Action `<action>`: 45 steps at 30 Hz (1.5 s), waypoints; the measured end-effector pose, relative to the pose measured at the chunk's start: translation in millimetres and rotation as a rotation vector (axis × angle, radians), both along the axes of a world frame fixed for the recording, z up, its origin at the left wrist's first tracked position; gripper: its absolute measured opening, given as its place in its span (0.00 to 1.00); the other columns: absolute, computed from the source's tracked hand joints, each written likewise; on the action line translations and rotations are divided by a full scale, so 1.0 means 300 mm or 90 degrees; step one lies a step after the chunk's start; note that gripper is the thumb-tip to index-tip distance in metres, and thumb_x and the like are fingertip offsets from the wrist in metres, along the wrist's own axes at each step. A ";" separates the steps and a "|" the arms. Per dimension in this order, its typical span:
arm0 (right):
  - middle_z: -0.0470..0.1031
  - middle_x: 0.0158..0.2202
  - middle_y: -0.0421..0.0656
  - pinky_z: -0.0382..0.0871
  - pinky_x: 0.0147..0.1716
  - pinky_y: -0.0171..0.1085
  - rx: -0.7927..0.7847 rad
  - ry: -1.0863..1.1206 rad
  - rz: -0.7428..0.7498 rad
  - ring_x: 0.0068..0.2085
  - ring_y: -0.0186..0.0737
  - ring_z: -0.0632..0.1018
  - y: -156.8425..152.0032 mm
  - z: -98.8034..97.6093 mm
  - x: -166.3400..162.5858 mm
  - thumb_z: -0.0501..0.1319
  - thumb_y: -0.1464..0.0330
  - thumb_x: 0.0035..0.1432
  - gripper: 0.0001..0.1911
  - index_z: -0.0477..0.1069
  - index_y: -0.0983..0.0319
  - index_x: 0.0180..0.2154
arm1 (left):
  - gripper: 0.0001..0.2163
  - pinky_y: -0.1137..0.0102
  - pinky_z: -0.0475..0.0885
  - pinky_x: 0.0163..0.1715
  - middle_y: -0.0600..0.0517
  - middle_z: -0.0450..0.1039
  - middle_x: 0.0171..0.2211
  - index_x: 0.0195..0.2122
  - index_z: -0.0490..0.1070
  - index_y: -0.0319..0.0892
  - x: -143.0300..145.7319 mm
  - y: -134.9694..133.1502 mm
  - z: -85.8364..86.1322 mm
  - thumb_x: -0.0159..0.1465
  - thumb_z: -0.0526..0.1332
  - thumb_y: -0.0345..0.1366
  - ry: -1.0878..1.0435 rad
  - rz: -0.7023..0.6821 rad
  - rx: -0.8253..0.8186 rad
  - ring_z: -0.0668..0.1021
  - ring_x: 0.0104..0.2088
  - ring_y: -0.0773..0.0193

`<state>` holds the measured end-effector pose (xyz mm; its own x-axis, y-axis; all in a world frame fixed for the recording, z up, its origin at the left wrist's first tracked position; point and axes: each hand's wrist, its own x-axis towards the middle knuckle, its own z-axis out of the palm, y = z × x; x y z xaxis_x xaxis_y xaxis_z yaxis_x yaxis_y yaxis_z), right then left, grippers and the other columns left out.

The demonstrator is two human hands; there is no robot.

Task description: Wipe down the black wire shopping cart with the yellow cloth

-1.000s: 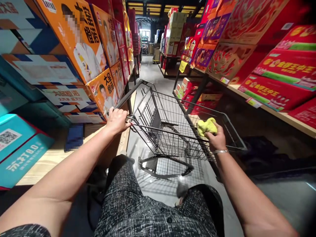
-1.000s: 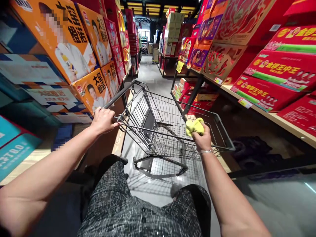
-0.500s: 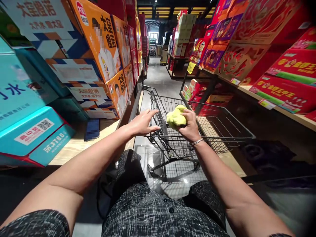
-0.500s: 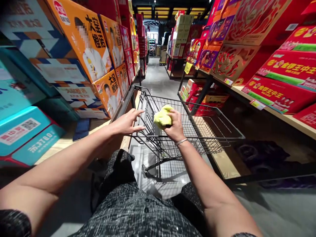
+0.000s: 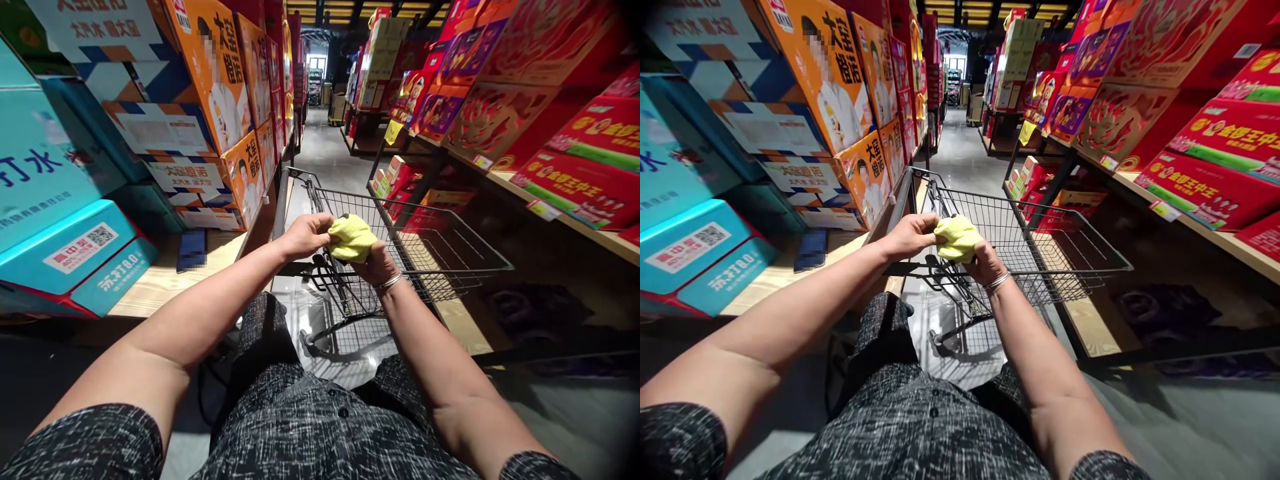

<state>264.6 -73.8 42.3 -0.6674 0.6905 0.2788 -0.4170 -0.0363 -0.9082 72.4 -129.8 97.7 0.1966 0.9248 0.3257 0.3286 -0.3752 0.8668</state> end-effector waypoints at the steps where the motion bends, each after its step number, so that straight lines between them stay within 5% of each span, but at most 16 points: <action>1: 0.76 0.53 0.49 0.77 0.52 0.54 -0.021 0.017 0.020 0.55 0.55 0.77 -0.009 0.000 -0.004 0.62 0.27 0.40 0.50 0.71 0.56 0.52 | 0.05 0.68 0.74 0.43 0.53 0.76 0.34 0.36 0.73 0.39 0.000 -0.002 0.003 0.59 0.64 0.33 -0.006 -0.013 0.006 0.78 0.38 0.64; 6: 0.77 0.52 0.42 0.78 0.53 0.52 -0.081 0.065 -0.018 0.49 0.46 0.79 -0.072 0.025 -0.038 0.73 0.45 0.48 0.36 0.67 0.51 0.54 | 0.10 0.60 0.70 0.56 0.51 0.79 0.40 0.38 0.79 0.41 -0.008 -0.002 0.019 0.57 0.64 0.25 0.157 0.042 0.098 0.77 0.47 0.59; 10: 0.69 0.63 0.41 0.81 0.47 0.52 -0.080 0.068 0.027 0.50 0.47 0.79 -0.116 0.070 -0.051 0.79 0.53 0.39 0.54 0.58 0.42 0.65 | 0.10 0.53 0.61 0.66 0.50 0.77 0.49 0.41 0.81 0.45 -0.007 -0.006 0.033 0.60 0.66 0.28 0.229 0.054 0.159 0.73 0.57 0.55; 12: 0.69 0.64 0.43 0.82 0.44 0.53 -0.077 0.047 0.080 0.48 0.48 0.80 -0.119 0.083 -0.045 0.79 0.52 0.36 0.55 0.59 0.43 0.65 | 0.10 0.51 0.58 0.68 0.49 0.73 0.54 0.42 0.80 0.46 0.001 -0.009 0.031 0.60 0.67 0.29 0.250 0.064 0.187 0.71 0.61 0.54; 16: 0.78 0.51 0.43 0.82 0.42 0.52 -0.063 -0.006 0.113 0.43 0.48 0.82 -0.108 0.077 -0.032 0.79 0.52 0.37 0.49 0.66 0.50 0.60 | 0.23 0.46 0.59 0.67 0.44 0.67 0.59 0.52 0.74 0.43 0.012 -0.004 0.021 0.54 0.72 0.33 0.243 0.217 0.193 0.67 0.63 0.48; 19: 0.79 0.42 0.39 0.81 0.46 0.50 -0.026 -0.012 0.017 0.41 0.44 0.82 -0.111 0.063 -0.026 0.81 0.56 0.36 0.41 0.72 0.53 0.52 | 0.30 0.48 0.62 0.65 0.43 0.68 0.58 0.57 0.70 0.43 -0.026 -0.003 0.036 0.52 0.73 0.34 0.223 0.137 0.164 0.69 0.62 0.47; 22: 0.79 0.42 0.40 0.80 0.48 0.50 0.070 -0.036 -0.135 0.42 0.43 0.81 -0.109 0.054 0.002 0.81 0.59 0.38 0.31 0.75 0.56 0.44 | 0.32 0.53 0.69 0.61 0.43 0.70 0.61 0.63 0.66 0.47 -0.117 -0.030 0.058 0.56 0.69 0.33 0.163 -0.009 0.111 0.73 0.60 0.50; 26: 0.77 0.44 0.42 0.77 0.48 0.50 0.371 -0.141 -0.432 0.44 0.43 0.78 -0.097 0.041 0.036 0.76 0.59 0.50 0.22 0.77 0.55 0.46 | 0.26 0.56 0.73 0.56 0.44 0.77 0.54 0.64 0.66 0.45 -0.222 -0.101 0.030 0.64 0.61 0.34 0.123 0.080 0.056 0.79 0.54 0.54; 29: 0.76 0.45 0.46 0.73 0.50 0.50 0.695 -0.220 -0.602 0.45 0.46 0.76 -0.130 0.008 0.001 0.73 0.60 0.56 0.28 0.73 0.55 0.58 | 0.20 0.58 0.72 0.57 0.45 0.81 0.47 0.61 0.70 0.40 -0.229 -0.141 -0.035 0.69 0.57 0.40 0.136 0.149 0.048 0.81 0.50 0.56; 32: 0.76 0.51 0.49 0.67 0.56 0.50 0.916 -0.250 -0.584 0.50 0.47 0.76 -0.203 -0.043 -0.062 0.67 0.63 0.62 0.40 0.55 0.58 0.71 | 0.22 0.61 0.73 0.55 0.45 0.82 0.44 0.60 0.71 0.39 -0.209 -0.150 -0.103 0.74 0.52 0.48 0.062 0.184 0.089 0.82 0.48 0.56; 35: 0.75 0.55 0.51 0.62 0.60 0.49 0.988 -0.258 -0.564 0.55 0.47 0.75 -0.259 -0.086 -0.087 0.61 0.68 0.66 0.44 0.41 0.59 0.75 | 0.24 0.62 0.74 0.52 0.45 0.83 0.42 0.59 0.71 0.40 -0.204 -0.137 -0.144 0.74 0.51 0.52 -0.018 0.196 0.119 0.83 0.46 0.57; 37: 0.75 0.54 0.50 0.61 0.61 0.50 0.992 -0.260 -0.562 0.55 0.47 0.74 -0.267 -0.098 -0.073 0.58 0.72 0.66 0.43 0.40 0.59 0.75 | 0.25 0.62 0.74 0.52 0.45 0.83 0.42 0.59 0.72 0.40 -0.208 -0.128 -0.153 0.74 0.52 0.54 -0.033 0.190 0.123 0.83 0.46 0.57; 45: 0.75 0.43 0.43 0.50 0.69 0.64 0.955 -0.230 -0.519 0.64 0.56 0.66 -0.200 -0.038 -0.049 0.68 0.59 0.61 0.22 0.71 0.49 0.55 | 0.26 0.62 0.74 0.53 0.45 0.83 0.42 0.57 0.73 0.40 -0.204 -0.135 -0.137 0.73 0.54 0.56 -0.032 0.179 0.109 0.83 0.47 0.57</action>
